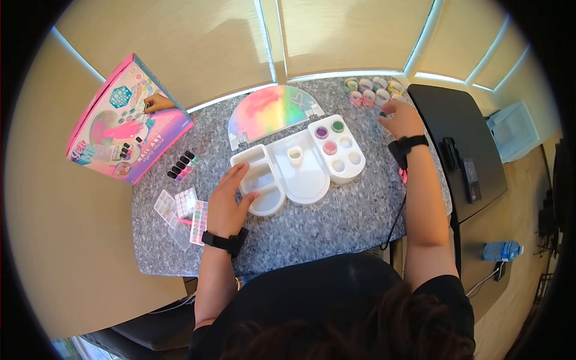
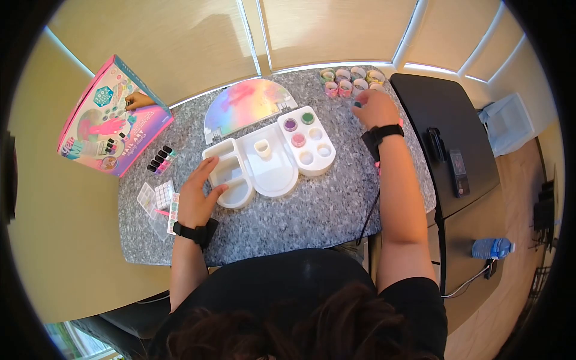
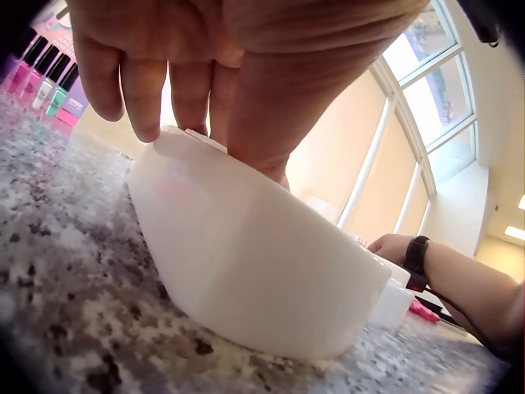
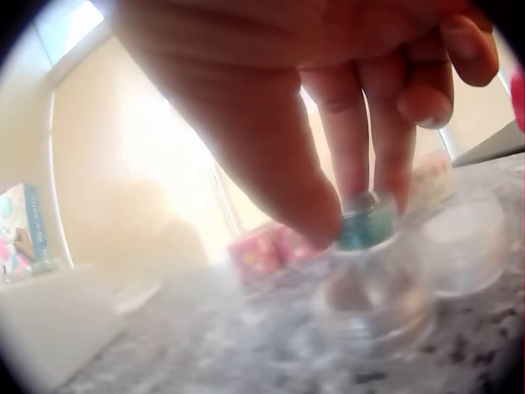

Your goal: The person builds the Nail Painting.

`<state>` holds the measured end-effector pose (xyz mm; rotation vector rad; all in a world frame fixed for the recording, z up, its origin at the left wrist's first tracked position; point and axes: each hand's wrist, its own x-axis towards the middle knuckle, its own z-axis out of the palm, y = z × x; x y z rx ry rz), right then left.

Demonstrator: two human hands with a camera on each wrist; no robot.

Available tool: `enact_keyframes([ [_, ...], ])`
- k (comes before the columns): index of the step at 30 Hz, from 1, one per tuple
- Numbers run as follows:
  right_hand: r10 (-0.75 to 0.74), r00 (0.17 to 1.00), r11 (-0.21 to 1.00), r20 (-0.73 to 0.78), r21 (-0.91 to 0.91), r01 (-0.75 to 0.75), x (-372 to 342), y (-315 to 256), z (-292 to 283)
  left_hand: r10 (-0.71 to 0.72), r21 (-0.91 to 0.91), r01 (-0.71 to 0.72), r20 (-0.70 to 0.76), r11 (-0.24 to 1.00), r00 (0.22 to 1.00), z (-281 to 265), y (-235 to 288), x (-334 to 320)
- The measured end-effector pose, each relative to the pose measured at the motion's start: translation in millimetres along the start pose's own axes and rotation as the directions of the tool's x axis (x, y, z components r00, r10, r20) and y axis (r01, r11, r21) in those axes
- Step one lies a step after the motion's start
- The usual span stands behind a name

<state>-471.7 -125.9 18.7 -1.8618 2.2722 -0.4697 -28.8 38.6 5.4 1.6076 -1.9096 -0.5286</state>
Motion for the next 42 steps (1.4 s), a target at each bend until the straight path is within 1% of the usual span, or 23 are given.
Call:
enact_keyframes([
  [1, -0.17, 0.985, 0.974, -0.033, 0.144, 0.173, -14.3, -12.2, -3.5, 0.006, 0.004, -0.006, 0.002, 1.0, 1.0, 0.5, -0.3, -0.2],
  [2, -0.327, 0.941, 0.899, -0.09, 0.277, 0.339, -28.9, -24.0, -5.9, 0.006, 0.004, -0.006, 0.003, 1.0, 1.0, 0.6, -0.2, -0.3],
  [3, -0.324, 0.942, 0.9, -0.089, 0.278, 0.336, -43.1, -35.9, -7.4, 0.004, 0.008, -0.004, 0.003, 1.0, 1.0, 0.4, 0.1, -0.2],
  [5, -0.487, 0.871, 0.81, -0.07, 0.337, 0.48, -67.6, -55.7, -8.0, 0.004, 0.012, -0.004, 0.005, 1.0, 1.0, 0.6, 0.3, 0.7],
  [6, -0.486, 0.871, 0.811, -0.07, 0.337, 0.479, -75.6, -60.4, -6.4, 0.0, 0.012, 0.0, 0.007, 1.0, 1.0, 0.7, 0.3, 0.7],
  [8, -0.57, 0.812, 0.8, -0.123, 0.144, 0.583, -85.3, -66.3, -3.9, -0.003, 0.012, 0.003, 0.008, 1.0, 1.0, 0.4, 1.0, 0.2],
  [9, -0.57, 0.813, 0.8, -0.123, 0.144, 0.583, -86.2, -67.8, -2.8, -0.004, 0.011, 0.004, 0.008, 1.0, 1.0, -0.3, 1.8, 0.0],
  [11, -0.506, 0.861, 0.851, -0.052, 0.134, 0.508, -86.9, -69.7, -0.6, -0.005, 0.008, 0.005, 0.007, 1.0, 1.0, -0.2, 1.5, -0.2],
  [18, -0.493, 0.869, 0.863, -0.034, 0.102, 0.494, -87.6, -72.9, 1.1, -0.013, 0.01, 0.013, 0.003, 1.0, 1.0, -0.8, 2.3, -0.6],
  [20, -0.525, 0.85, 0.837, -0.043, 0.155, 0.525, -84.8, -68.7, 2.0, -0.013, 0.001, 0.013, 0.007, 1.0, 1.0, 1.2, 1.8, -0.4],
  [21, -0.519, 0.854, 0.841, -0.045, 0.15, 0.519, -81.4, -62.4, 2.7, 0.005, 0.006, -0.005, -0.005, 1.0, 1.0, 1.8, -0.7, -0.3],
  [23, -0.421, 0.904, 0.861, -0.082, 0.276, 0.426, -69.0, -41.8, 2.6, 0.025, 0.007, -0.025, -0.019, 1.0, 1.0, 2.4, -2.8, 0.3],
  [24, -0.42, 0.904, 0.863, -0.082, 0.272, 0.426, -62.9, -31.8, 0.4, 0.018, 0.005, -0.018, -0.022, 1.0, 1.0, 2.8, -2.9, 0.0],
  [26, -0.339, 0.932, 0.934, -0.125, 0.071, 0.349, -54.2, -12.3, -2.3, 0.011, 0.002, -0.011, -0.022, 1.0, 1.0, 3.3, -3.2, -0.7],
  [27, -0.336, 0.933, 0.935, -0.125, 0.07, 0.347, -53.1, -5.0, -0.3, 0.005, -0.013, -0.006, -0.024, 1.0, 1.0, 3.2, -3.2, -0.6],
  [29, -0.257, 0.961, 0.966, -0.105, -0.03, 0.255, -50.9, 5.1, 5.0, 0.002, -0.028, -0.003, -0.025, 1.0, 1.0, 2.6, -3.3, -0.2],
  [32, -0.223, 0.972, 0.972, -0.076, -0.089, 0.216, -44.7, 10.8, 8.6, 0.002, -0.027, -0.003, -0.028, 1.0, 1.0, 3.5, -4.0, -0.5],
  [35, -0.207, 0.977, 0.976, -0.047, -0.079, 0.202, -43.2, 7.9, 6.6, 0.014, -0.027, -0.015, -0.038, 1.0, 0.999, 2.5, -5.9, -1.2],
  [36, -0.212, 0.976, 0.975, -0.045, -0.076, 0.208, -46.0, 6.0, 5.0, 0.015, -0.028, -0.016, -0.03, 1.0, 0.999, 1.9, -4.5, -1.1],
  [38, -0.314, 0.945, 0.947, -0.093, 0.04, 0.319, -64.1, -10.4, -12.1, 0.009, -0.027, -0.01, -0.027, 1.0, 1.0, 1.5, -2.5, -0.2],
  [39, -0.317, 0.944, 0.946, -0.087, 0.042, 0.322, -74.0, -19.8, -17.9, 0.007, -0.03, -0.008, -0.02, 1.0, 1.0, 1.2, -1.9, -1.2],
  [41, -0.455, 0.881, 0.839, -0.132, 0.268, 0.473, -92.9, -41.7, -26.6, 0.004, -0.03, -0.005, -0.013, 1.0, 1.0, 1.1, -1.3, -1.2],
  [42, -0.455, 0.881, 0.838, -0.131, 0.272, 0.473, -100.8, -50.8, -28.0, 0.01, -0.026, -0.011, -0.012, 1.0, 1.0, 1.4, -1.8, -1.1],
])
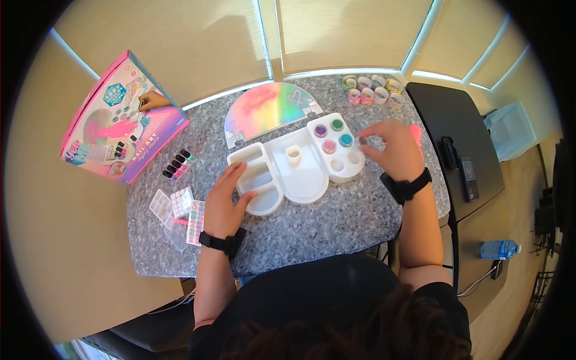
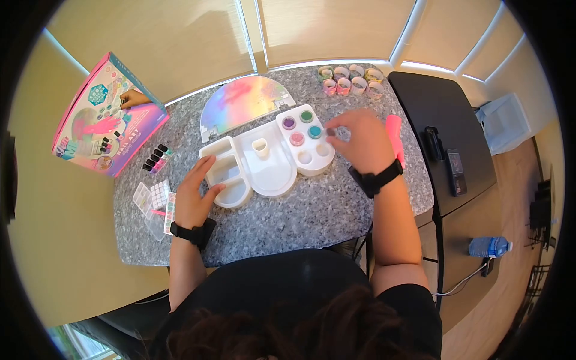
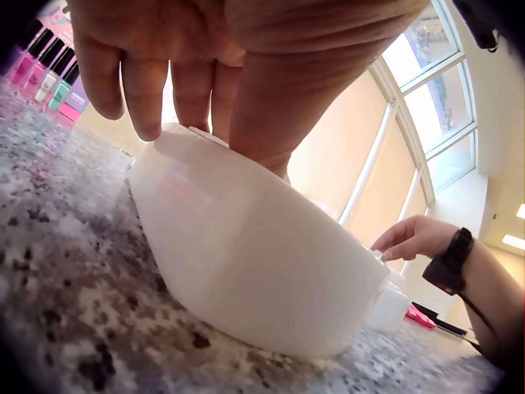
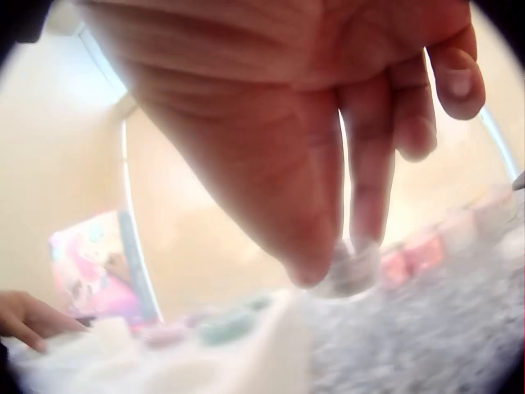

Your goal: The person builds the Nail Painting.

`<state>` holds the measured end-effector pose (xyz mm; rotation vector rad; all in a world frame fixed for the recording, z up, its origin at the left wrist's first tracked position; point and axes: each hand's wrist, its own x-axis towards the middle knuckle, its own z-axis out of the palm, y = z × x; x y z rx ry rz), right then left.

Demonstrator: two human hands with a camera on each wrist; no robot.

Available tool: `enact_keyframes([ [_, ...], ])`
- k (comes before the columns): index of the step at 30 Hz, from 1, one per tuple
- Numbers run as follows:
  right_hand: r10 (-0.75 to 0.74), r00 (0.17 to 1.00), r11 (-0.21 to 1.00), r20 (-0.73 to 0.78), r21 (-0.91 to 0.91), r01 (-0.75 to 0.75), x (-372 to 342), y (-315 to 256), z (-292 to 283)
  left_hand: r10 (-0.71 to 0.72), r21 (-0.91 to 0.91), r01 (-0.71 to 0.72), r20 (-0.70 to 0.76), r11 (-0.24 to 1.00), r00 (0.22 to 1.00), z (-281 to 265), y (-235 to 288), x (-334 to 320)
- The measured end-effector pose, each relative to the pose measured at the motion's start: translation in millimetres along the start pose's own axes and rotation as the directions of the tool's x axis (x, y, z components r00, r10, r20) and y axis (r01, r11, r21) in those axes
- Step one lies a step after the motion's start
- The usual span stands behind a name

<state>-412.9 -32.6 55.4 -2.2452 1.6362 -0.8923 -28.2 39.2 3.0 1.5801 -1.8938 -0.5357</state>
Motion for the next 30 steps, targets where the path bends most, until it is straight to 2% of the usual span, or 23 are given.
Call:
enact_keyframes([
  [2, -0.156, 0.986, 0.988, 0.054, -0.012, 0.157, -4.3, -18.4, 5.4, 0.004, 0.007, -0.004, 0.001, 1.0, 1.0, -0.7, -0.1, 0.7],
  [3, -0.157, 0.986, 0.987, 0.056, -0.009, 0.158, -6.5, -23.6, 10.3, -0.004, -0.012, 0.004, 0.005, 1.0, 1.0, -0.9, 0.0, 0.3],
  [6, -0.277, 0.957, 0.959, 0.087, -0.043, 0.281, -11.1, -30.8, 21.9, -0.01, -0.011, 0.01, 0.014, 1.0, 1.0, -0.6, -0.4, -0.7],
  [16, -0.24, 0.962, 0.968, 0.13, -0.046, 0.248, -16.9, -24.7, 35.4, -0.025, 0.123, 0.019, 0.044, 0.992, 0.999, -2.4, 8.9, 1.9],
  [19, -0.288, 0.946, 0.958, 0.146, 0.038, 0.286, -12.9, -16.7, 20.5, -0.009, 0.152, 0.001, 0.049, 0.988, 0.999, -1.6, 6.6, 3.4],
  [20, -0.115, 0.972, 0.991, 0.203, 0.086, 0.099, -9.1, -9.8, 10.0, 0.0, 0.149, -0.009, 0.054, 0.989, 0.999, -1.9, 6.6, 3.9],
  [21, 0.055, 0.962, 0.988, 0.268, 0.123, -0.091, -4.2, 0.5, 0.4, 0.003, 0.154, -0.011, 0.049, 0.988, 0.999, -2.0, 6.9, 3.7],
  [22, 0.003, 0.991, 0.999, 0.134, 0.046, -0.009, -0.4, 25.1, 0.3, 0.004, 0.159, -0.011, 0.043, 0.987, 0.999, -1.5, 7.7, 3.5],
  [24, 0.141, 0.99, 0.972, -0.019, -0.187, -0.142, 7.0, 67.0, -1.2, -0.01, 0.148, 0.004, 0.04, 0.989, 0.999, -0.7, 9.8, 2.9],
  [25, 0.244, 0.969, 0.924, -0.029, -0.296, -0.242, 12.6, 88.3, 0.5, -0.024, 0.141, 0.019, 0.03, 0.99, 0.999, -1.1, 10.2, 2.8],
  [27, 0.262, 0.965, 0.85, -0.019, -0.468, -0.24, 15.0, 104.4, -0.7, -0.013, 0.143, 0.009, 0.029, 0.99, 1.0, -0.4, 8.2, 2.3],
  [28, 0.259, 0.966, 0.851, -0.021, -0.468, -0.239, 15.2, 105.6, -4.1, -0.006, 0.144, 0.002, 0.026, 0.99, 1.0, 0.0, 7.1, 2.2],
  [30, 0.409, 0.909, 0.866, 0.081, -0.347, -0.359, 18.9, 108.2, -8.7, -0.008, 0.134, 0.005, 0.022, 0.991, 1.0, 0.4, 5.9, 2.2],
])
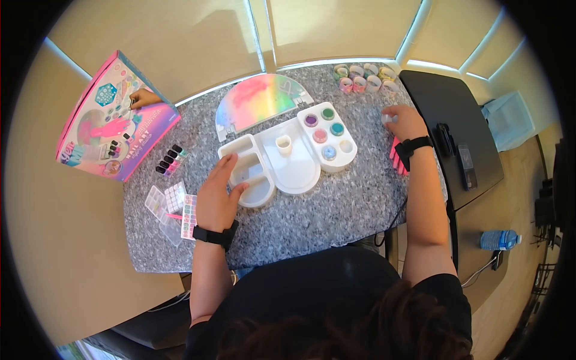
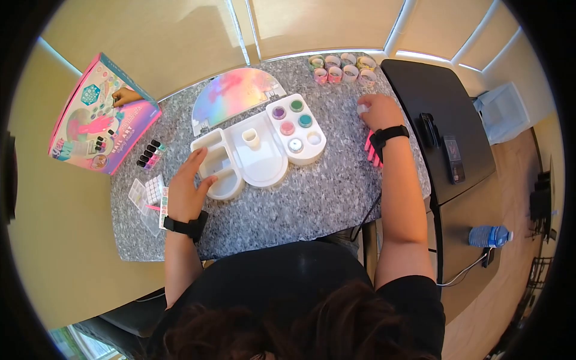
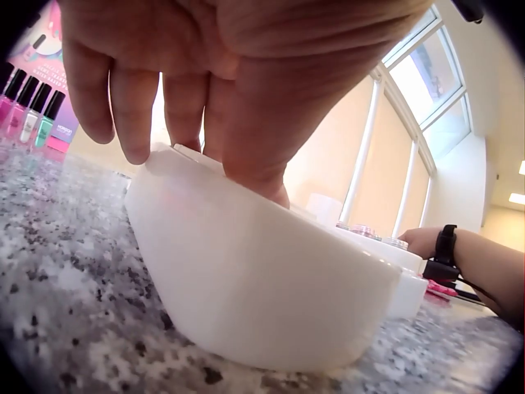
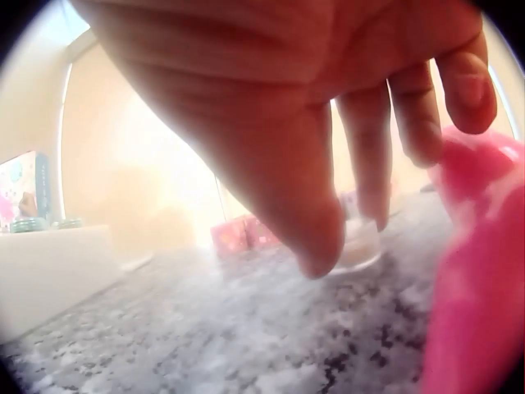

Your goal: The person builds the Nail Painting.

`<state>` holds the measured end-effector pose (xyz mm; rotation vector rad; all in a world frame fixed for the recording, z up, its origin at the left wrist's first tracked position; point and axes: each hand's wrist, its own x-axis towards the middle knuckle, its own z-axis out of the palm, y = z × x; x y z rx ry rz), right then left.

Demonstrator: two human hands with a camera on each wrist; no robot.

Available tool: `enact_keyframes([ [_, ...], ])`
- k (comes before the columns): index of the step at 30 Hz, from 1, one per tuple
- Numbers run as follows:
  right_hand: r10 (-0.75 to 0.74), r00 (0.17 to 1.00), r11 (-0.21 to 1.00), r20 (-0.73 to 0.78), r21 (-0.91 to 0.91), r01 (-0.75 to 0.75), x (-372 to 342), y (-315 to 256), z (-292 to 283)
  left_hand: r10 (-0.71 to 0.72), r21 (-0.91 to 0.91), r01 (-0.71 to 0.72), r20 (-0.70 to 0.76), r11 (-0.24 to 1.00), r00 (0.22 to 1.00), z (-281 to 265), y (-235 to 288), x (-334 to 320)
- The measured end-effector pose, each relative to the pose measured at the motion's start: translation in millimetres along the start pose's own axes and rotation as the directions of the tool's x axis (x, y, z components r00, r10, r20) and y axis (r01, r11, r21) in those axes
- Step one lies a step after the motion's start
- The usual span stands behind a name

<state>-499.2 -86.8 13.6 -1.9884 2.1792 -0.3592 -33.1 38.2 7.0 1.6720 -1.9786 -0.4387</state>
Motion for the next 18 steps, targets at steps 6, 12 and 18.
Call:
enact_keyframes([
  [6, -0.249, 0.965, 0.9, -0.083, 0.348, 0.262, -64.3, -67.0, -22.7, 0.006, 0.019, -0.006, -0.002, 1.0, 1.0, 0.5, -0.1, -0.7],
  [12, -0.407, 0.892, 0.847, -0.198, 0.283, 0.45, -79.0, -85.1, 0.5, 0.025, 0.029, -0.025, -0.011, 0.999, 1.0, -0.4, -1.2, -1.0],
  [18, -0.414, 0.895, 0.844, -0.166, 0.299, 0.446, -77.1, -85.1, 5.2, 0.023, -0.016, -0.023, -0.025, 1.0, 0.999, -0.1, -0.7, -2.4],
])
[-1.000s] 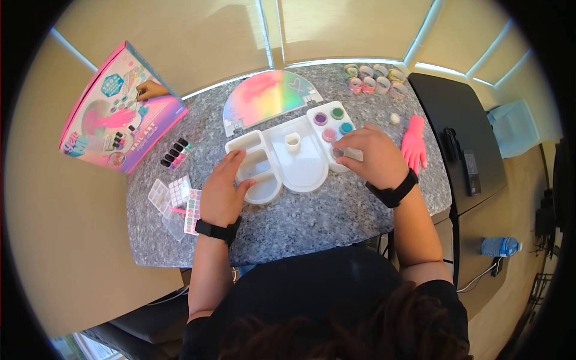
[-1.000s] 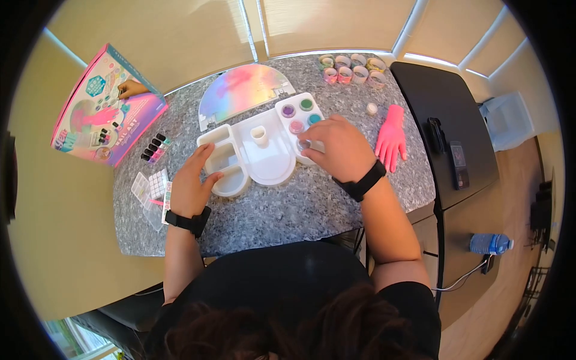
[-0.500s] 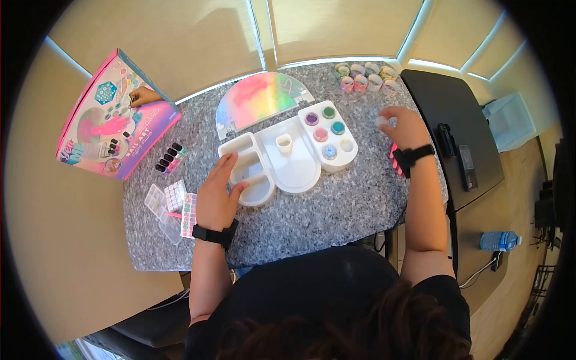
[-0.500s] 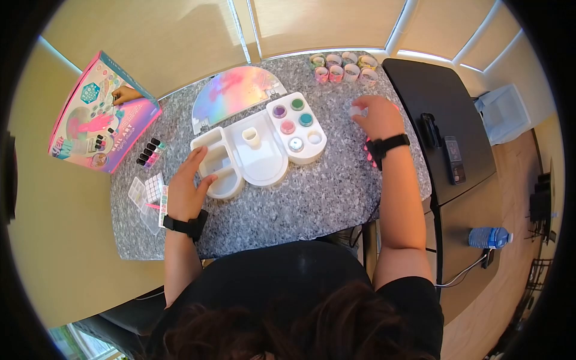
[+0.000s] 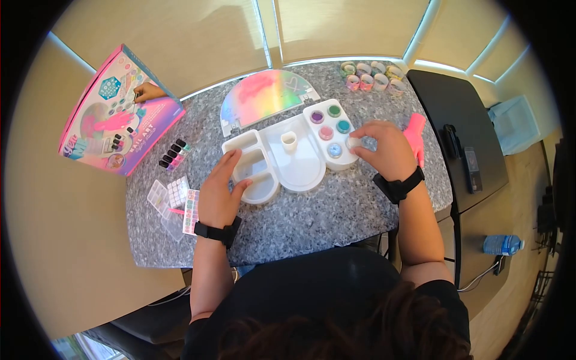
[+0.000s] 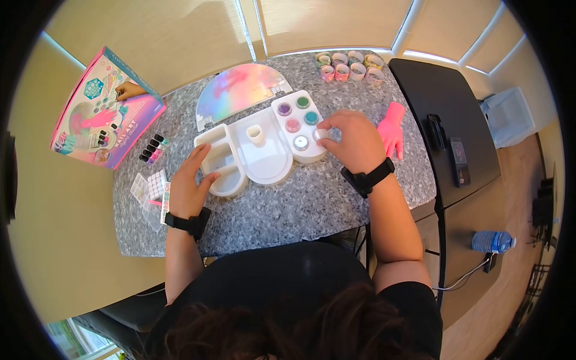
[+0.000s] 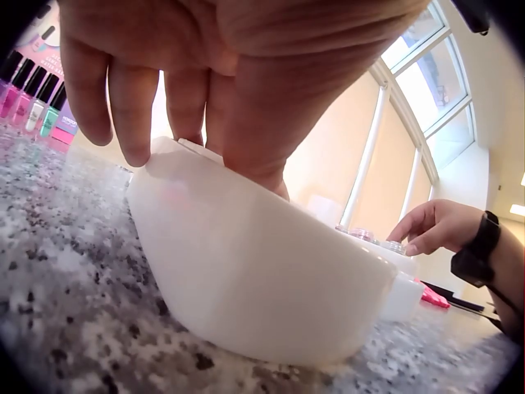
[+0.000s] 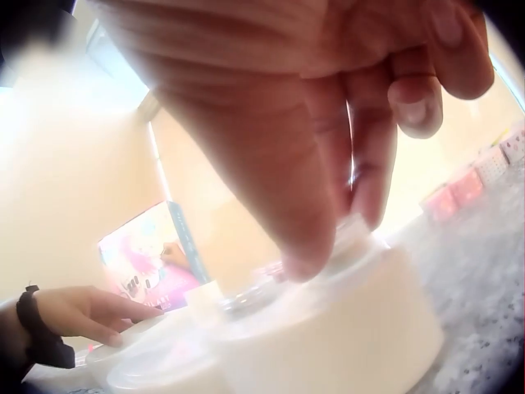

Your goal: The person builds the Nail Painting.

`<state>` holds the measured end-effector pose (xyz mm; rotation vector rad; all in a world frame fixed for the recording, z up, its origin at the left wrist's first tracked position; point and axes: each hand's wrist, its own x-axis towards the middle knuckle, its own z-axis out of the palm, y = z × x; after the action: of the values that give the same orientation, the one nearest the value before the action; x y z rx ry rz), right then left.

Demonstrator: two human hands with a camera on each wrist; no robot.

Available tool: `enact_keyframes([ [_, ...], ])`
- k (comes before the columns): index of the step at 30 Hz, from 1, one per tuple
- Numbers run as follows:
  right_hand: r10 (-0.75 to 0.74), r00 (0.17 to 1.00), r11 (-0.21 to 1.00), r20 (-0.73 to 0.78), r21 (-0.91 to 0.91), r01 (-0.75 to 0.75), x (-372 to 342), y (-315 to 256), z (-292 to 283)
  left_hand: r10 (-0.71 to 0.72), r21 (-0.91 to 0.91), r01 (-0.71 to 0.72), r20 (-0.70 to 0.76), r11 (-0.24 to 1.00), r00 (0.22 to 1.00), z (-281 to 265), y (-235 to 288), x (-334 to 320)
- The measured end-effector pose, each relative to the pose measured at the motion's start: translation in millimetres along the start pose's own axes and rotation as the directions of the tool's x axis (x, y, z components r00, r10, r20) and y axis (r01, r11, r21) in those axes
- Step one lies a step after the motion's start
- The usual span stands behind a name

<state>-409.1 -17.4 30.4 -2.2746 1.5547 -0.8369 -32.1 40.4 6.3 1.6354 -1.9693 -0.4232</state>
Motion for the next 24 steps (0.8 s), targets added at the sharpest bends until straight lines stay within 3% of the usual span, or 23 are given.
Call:
enact_keyframes([
  [9, -0.007, 0.999, 0.997, -0.051, 0.076, 0.011, -7.5, 19.5, 14.7, -0.033, -0.031, 0.032, -0.018, 0.999, 0.999, -2.1, -7.8, -1.0],
  [14, 0.093, 0.995, 0.99, 0.029, 0.105, -0.095, -7.1, 8.5, 10.8, -0.077, -0.097, 0.079, 0.024, 0.992, 0.997, -4.7, -5.0, -3.0],
  [21, -0.113, 0.993, 0.984, 0.029, -0.133, 0.116, -25.4, -31.6, -3.8, -0.039, -0.123, 0.041, 0.016, 0.992, 0.999, -19.2, -11.8, -13.5],
  [24, -0.123, 0.987, 0.982, 0.099, -0.133, 0.136, -40.2, -26.8, 8.9, -0.166, -0.2, 0.119, -0.235, 0.972, 0.958, -58.5, -13.8, -16.0],
])
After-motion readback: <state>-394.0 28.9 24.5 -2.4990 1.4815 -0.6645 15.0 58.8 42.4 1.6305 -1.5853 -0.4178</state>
